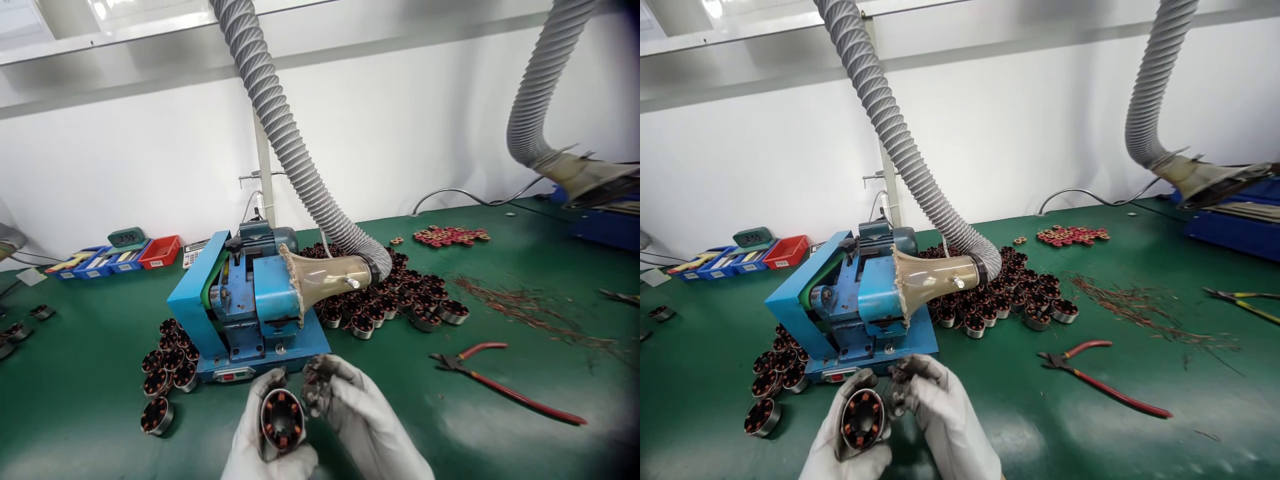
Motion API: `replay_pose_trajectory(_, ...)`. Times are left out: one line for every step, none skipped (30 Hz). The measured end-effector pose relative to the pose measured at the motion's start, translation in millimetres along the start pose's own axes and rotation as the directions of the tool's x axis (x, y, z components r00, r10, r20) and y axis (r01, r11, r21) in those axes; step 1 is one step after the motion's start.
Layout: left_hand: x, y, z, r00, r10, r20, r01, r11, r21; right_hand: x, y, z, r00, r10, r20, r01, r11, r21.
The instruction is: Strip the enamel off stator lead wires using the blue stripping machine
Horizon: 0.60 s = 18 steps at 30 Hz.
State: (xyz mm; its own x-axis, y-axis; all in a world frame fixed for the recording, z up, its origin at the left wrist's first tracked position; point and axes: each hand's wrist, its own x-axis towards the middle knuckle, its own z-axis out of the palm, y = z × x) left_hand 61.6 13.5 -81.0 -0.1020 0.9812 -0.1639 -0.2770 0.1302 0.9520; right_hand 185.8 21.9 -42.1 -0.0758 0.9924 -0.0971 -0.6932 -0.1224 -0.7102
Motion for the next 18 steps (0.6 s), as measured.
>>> replay_pose_trajectory(-4.5, 0.5, 0.5, 0.996, 0.078, 0.033, -0.080, 0.995, 0.065, -0.5, 1.1, 1.8, 1.000, -0.003, 0.004, 0.004, 0.997, -0.074)
replay_pose_trajectory(-8.3, 1.7, 1.9, 0.986, 0.154, 0.060, -0.161, 0.979, 0.126, -0.4, 3.1, 3.6, 1.000, -0.023, 0.006, 0.024, 0.987, -0.159)
replay_pose_trajectory(-11.1, 3.2, 3.8, 0.974, 0.214, 0.078, -0.225, 0.959, 0.175, 0.5, 5.8, 5.3, 0.999, -0.053, -0.004, 0.050, 0.971, -0.234)
replay_pose_trajectory(-12.7, 5.0, 5.9, 0.959, 0.266, 0.097, -0.281, 0.934, 0.221, 2.2, 8.5, 6.7, 0.996, -0.085, -0.032, 0.072, 0.956, -0.285)
replay_pose_trajectory(-13.4, 6.7, 7.8, 0.945, 0.308, 0.115, -0.327, 0.909, 0.259, 4.8, 10.8, 7.4, 0.992, -0.102, -0.067, 0.078, 0.949, -0.305)
replay_pose_trajectory(-13.2, 8.1, 9.2, 0.929, 0.345, 0.131, -0.369, 0.882, 0.293, 8.2, 12.2, 7.3, 0.990, -0.098, -0.097, 0.066, 0.955, -0.290)
replay_pose_trajectory(-12.6, 9.1, 9.9, 0.914, 0.380, 0.144, -0.406, 0.855, 0.324, 12.3, 12.4, 6.3, 0.990, -0.074, -0.118, 0.044, 0.970, -0.238)
replay_pose_trajectory(-11.6, 9.6, 10.0, 0.899, 0.410, 0.155, -0.438, 0.828, 0.349, 16.8, 11.5, 4.1, 0.990, -0.044, -0.131, 0.023, 0.987, -0.158)
replay_pose_trajectory(-10.5, 9.5, 9.6, 0.885, 0.436, 0.163, -0.465, 0.805, 0.367, 21.5, 9.7, 1.0, 0.988, -0.035, -0.148, 0.026, 0.998, -0.061)
replay_pose_trajectory(-9.3, 8.8, 8.9, 0.874, 0.455, 0.169, -0.484, 0.789, 0.378, 26.0, 7.8, -2.7, 0.982, -0.061, -0.180, 0.068, 0.997, 0.033)
replay_pose_trajectory(-7.9, 7.6, 8.1, 0.868, 0.466, 0.170, -0.494, 0.781, 0.382, 29.8, 6.3, -6.5, 0.966, -0.111, -0.233, 0.138, 0.985, 0.100)
replay_pose_trajectory(-6.1, 5.9, 7.4, 0.866, 0.472, 0.167, -0.498, 0.779, 0.382, 32.5, 5.8, -9.9, 0.944, -0.163, -0.287, 0.202, 0.973, 0.115)
replay_pose_trajectory(-3.7, 3.8, 6.9, 0.866, 0.474, 0.159, -0.497, 0.781, 0.379, 33.9, 6.6, -12.3, 0.928, -0.202, -0.314, 0.237, 0.969, 0.075)
replay_pose_trajectory(-0.7, 1.5, 6.5, 0.866, 0.476, 0.151, -0.496, 0.783, 0.376, 33.9, 9.0, -13.5, 0.929, -0.221, -0.298, 0.228, 0.974, -0.010)
replay_pose_trajectory(3.0, -0.8, 6.3, 0.868, 0.476, 0.144, -0.493, 0.786, 0.373, 32.8, 12.7, -13.4, 0.944, -0.220, -0.245, 0.197, 0.974, -0.113)
replay_pose_trajectory(7.3, -3.0, 6.1, 0.869, 0.473, 0.147, -0.492, 0.789, 0.368, 31.3, 17.2, -12.1, 0.960, -0.210, -0.183, 0.170, 0.963, -0.211)
replay_pose_trajectory(12.1, -4.8, 6.0, 0.870, 0.468, 0.157, -0.491, 0.791, 0.366, 30.0, 22.1, -10.0, 0.971, -0.199, -0.130, 0.157, 0.947, -0.279)
replay_pose_trajectory(17.1, -6.2, 6.1, 0.873, 0.456, 0.173, -0.486, 0.793, 0.367, 29.7, 26.8, -7.6, 0.976, -0.194, -0.099, 0.155, 0.938, -0.311)
